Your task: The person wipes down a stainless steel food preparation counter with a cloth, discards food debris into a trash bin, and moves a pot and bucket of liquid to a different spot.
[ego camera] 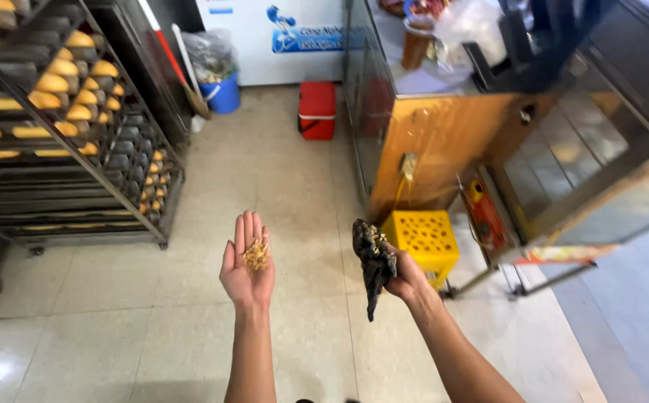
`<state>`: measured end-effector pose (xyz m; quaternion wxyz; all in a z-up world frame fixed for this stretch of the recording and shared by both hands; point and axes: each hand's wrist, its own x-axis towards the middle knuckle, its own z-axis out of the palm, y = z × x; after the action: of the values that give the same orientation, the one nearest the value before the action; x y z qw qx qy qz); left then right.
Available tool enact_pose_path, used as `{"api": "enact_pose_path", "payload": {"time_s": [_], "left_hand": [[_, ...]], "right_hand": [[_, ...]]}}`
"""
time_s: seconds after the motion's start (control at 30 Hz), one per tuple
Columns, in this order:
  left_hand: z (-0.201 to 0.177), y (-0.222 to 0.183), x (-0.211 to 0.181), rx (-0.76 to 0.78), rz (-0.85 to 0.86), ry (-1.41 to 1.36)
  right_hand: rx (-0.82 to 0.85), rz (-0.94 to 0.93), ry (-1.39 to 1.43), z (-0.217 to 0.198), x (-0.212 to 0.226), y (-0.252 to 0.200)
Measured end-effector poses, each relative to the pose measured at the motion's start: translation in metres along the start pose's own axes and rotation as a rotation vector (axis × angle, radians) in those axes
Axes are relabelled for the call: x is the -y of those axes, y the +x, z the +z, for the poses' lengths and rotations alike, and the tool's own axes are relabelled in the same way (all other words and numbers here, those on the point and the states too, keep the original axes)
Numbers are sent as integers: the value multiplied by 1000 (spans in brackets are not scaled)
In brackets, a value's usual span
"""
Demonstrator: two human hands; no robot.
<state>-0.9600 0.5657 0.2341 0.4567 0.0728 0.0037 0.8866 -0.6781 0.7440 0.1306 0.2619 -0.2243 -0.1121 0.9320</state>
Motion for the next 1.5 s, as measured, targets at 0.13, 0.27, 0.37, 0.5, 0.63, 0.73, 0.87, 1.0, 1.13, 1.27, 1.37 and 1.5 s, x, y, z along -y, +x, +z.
{"api": "enact_pose_path", "payload": {"time_s": [0.13,0.27,0.37,0.5,0.63,0.73,0.87,1.0,1.13,1.27,1.37,1.5], "left_hand": [[-28,126,-46,-88,166,27],[-80,264,-85,-105,259,22],[-99,380,-111,-98,260,-10],[-103,543,-132,-128,269,27],[-126,712,-131,-77,212,15],[-155,844,-132,-24,199,3],[-194,1019,-119,7,155,-83],[-200,1175,-119,-77,186,-21],[-217,1310,-144,-162,206,97],[-274,1458,-172,-118,194,136],[-352,1573,-197,-243,147,128],[-474,1722,-229,-242,75,125]], "right_hand": [[-115,30,-153,79,32,152],[-1,49,-190,136,68,311],[-57,108,-209,171,108,424],[-35,39,-251,227,184,555],[-111,-55,-231,262,253,670],[-114,-56,-229,256,305,773],[40,-6,-136,234,373,935],[-106,9,-115,274,425,1076],[2,75,-114,331,458,1222],[13,116,-172,372,469,1363],[40,124,-111,387,468,1466],[-242,135,-134,395,452,1613]]}}
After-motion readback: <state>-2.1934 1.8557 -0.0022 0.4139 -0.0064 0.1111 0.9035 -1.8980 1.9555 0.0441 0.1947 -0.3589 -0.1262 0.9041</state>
